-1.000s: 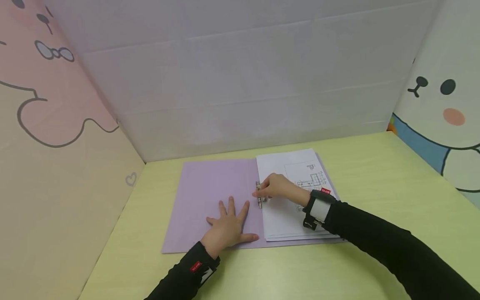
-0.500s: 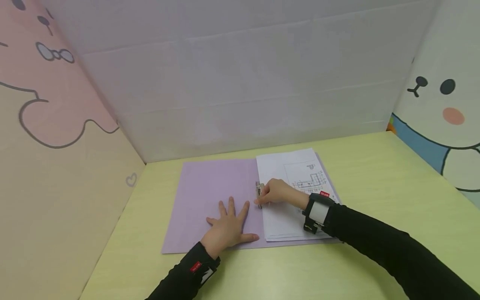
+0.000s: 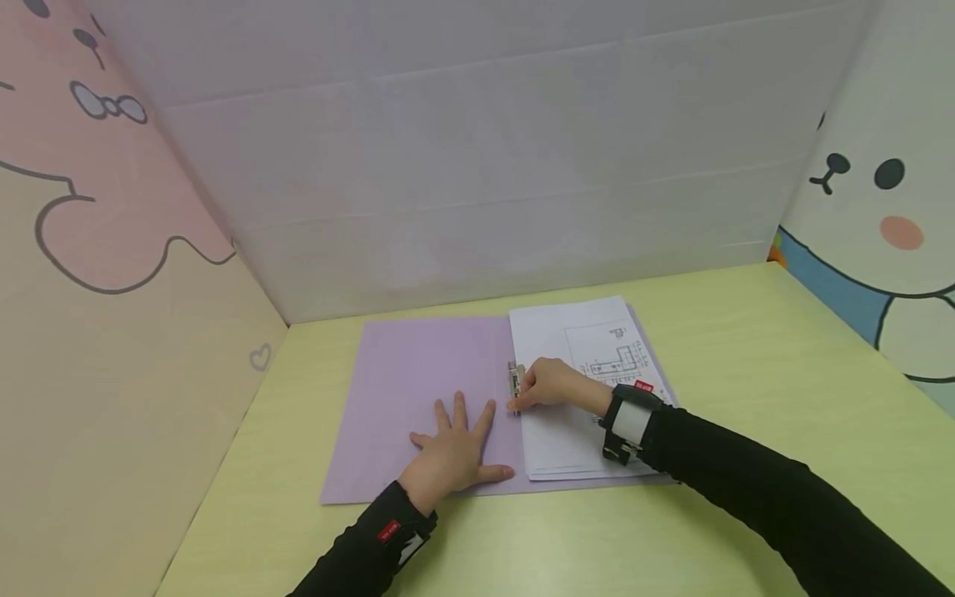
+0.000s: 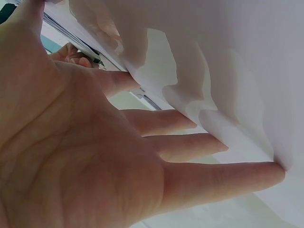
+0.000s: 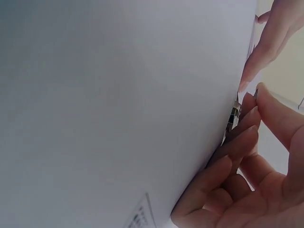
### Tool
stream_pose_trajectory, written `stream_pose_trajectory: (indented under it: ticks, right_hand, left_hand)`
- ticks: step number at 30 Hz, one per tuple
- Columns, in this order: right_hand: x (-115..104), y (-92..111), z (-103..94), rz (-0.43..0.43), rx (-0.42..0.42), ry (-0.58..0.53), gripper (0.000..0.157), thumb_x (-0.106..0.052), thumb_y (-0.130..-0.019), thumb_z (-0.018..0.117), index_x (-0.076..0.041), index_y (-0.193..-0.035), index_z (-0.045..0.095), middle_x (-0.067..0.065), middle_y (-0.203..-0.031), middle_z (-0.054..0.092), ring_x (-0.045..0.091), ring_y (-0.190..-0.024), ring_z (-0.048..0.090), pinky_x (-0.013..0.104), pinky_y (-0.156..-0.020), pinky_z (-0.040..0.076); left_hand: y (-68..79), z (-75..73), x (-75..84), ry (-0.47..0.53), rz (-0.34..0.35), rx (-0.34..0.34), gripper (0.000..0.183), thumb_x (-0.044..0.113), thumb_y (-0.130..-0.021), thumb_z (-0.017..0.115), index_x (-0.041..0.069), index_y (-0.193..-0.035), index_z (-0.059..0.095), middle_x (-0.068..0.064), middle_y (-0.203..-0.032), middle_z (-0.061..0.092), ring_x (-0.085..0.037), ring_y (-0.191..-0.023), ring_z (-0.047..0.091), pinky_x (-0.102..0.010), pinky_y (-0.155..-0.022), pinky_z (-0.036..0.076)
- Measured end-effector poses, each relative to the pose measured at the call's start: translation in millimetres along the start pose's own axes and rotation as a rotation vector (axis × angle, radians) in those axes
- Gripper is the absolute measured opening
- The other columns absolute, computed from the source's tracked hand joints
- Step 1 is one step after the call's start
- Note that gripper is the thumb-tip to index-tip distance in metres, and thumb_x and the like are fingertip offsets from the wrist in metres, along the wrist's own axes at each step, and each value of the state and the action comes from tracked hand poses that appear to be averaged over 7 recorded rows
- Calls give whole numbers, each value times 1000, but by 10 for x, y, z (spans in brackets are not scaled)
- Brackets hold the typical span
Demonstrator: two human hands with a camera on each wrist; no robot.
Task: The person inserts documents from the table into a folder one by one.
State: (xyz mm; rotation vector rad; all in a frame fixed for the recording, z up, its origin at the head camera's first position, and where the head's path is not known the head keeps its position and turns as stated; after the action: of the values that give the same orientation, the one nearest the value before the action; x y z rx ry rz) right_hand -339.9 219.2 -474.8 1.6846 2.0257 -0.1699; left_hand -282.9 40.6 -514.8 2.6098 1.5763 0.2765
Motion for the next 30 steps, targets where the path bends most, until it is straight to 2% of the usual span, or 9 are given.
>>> stream_pose_trajectory:
  ticks: [10, 23, 30]
  right_hand:
    - [-1, -2, 27, -32, 16, 26, 29, -38, -72, 74, -12, -60, 68, -9, -53, 53, 8, -53, 43, 21, -50, 30]
    - [-21, -5, 59, 2, 40, 37, 30, -35, -70, 76, -12, -56, 62, -8, -51, 51, 8, -52, 43, 20, -48, 30]
    - [-48, -4, 78, -11, 36, 63, 31, -35, -70, 77, -11, -55, 63, -8, -49, 50, 7, -50, 42, 20, -46, 30]
  left_hand:
    - [2, 3, -6, -12, -4, -2, 102, 79, -69, 47, 25, -150, 18, -29, -151, 12, -56, -130, 12, -79, -75, 33]
    - [-17, 10, -8, -12, 7, 10, 102, 79, -69, 46, 24, -150, 18, -30, -150, 13, -56, -129, 12, -80, -74, 32]
    - [-6, 21, -15, -9, 16, 18, 102, 79, -69, 47, 23, -150, 20, -31, -150, 14, -57, -129, 14, -80, -73, 33]
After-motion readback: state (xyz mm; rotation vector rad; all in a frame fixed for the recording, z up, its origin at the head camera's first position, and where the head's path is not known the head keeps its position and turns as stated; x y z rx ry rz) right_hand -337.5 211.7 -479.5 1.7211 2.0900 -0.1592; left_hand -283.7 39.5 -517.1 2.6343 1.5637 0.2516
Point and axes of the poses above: each hand's wrist, its own y-axis away from the middle knuckle, its own z-axis out of the palm, x = y × z, the point moved 2 cm from there along -y, towards the middle knuckle
